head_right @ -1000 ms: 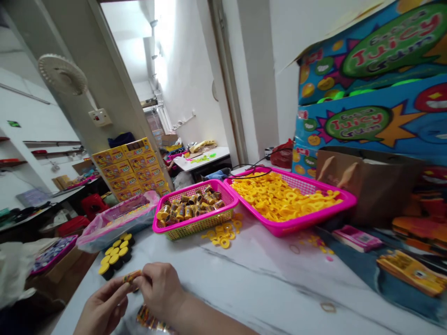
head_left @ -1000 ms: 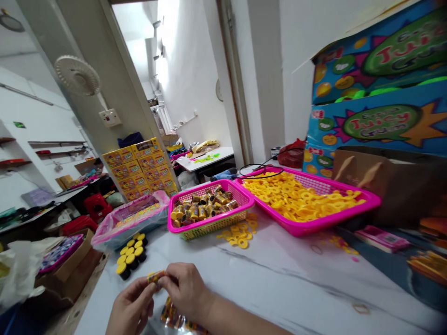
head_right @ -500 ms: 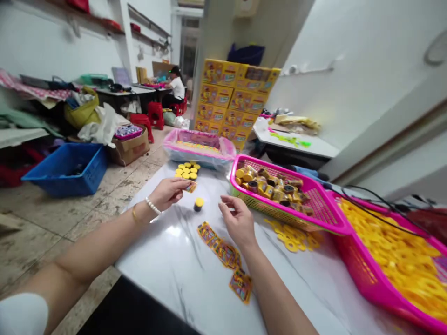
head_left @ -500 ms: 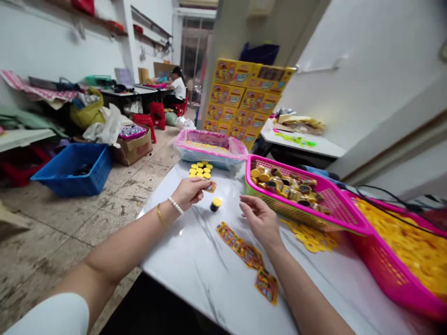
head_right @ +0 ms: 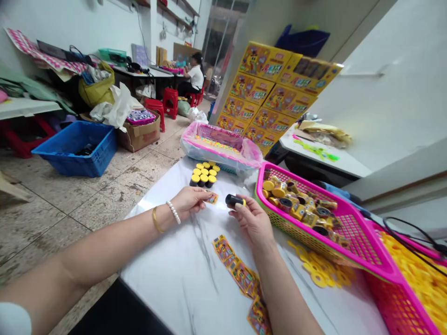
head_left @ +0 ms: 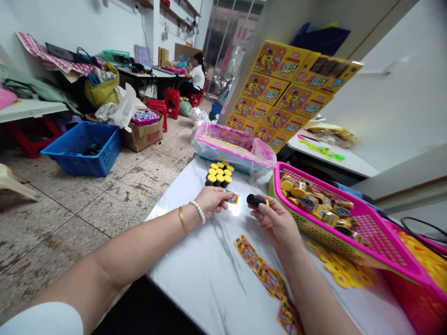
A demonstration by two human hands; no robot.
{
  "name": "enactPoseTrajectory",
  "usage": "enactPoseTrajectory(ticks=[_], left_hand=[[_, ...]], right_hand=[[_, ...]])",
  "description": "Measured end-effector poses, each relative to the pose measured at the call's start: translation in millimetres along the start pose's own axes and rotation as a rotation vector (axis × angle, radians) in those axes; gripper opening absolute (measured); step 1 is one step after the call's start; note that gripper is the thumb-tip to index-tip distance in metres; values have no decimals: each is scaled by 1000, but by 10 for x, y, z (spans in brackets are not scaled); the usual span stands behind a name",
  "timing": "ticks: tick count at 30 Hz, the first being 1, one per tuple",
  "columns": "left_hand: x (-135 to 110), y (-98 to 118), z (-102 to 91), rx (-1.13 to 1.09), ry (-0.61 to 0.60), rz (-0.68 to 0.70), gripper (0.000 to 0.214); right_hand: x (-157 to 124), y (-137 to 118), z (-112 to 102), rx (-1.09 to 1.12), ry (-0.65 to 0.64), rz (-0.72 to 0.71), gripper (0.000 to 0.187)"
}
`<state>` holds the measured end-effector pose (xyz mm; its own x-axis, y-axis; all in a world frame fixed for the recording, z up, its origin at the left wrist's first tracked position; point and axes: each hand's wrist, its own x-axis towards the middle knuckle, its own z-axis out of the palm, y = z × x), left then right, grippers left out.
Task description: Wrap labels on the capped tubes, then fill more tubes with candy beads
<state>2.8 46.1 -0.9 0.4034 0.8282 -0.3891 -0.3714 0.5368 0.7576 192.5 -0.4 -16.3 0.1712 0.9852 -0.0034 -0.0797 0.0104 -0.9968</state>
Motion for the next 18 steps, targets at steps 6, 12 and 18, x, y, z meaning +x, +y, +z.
enactPoseTrajectory(ticks=[6, 12, 18], left_hand=[[-32, 14, 21, -126, -55, -63, 15], [-38, 32, 14, -181, -85, -106, 16], [-71, 27, 40, -154, -75, -88, 19]], right_hand=[[-83, -35, 177, 133, -32, -5, 29], [-93, -24, 212, 167, 32, 39, 30], [-158, -100, 262, -3, 44, -37, 34]])
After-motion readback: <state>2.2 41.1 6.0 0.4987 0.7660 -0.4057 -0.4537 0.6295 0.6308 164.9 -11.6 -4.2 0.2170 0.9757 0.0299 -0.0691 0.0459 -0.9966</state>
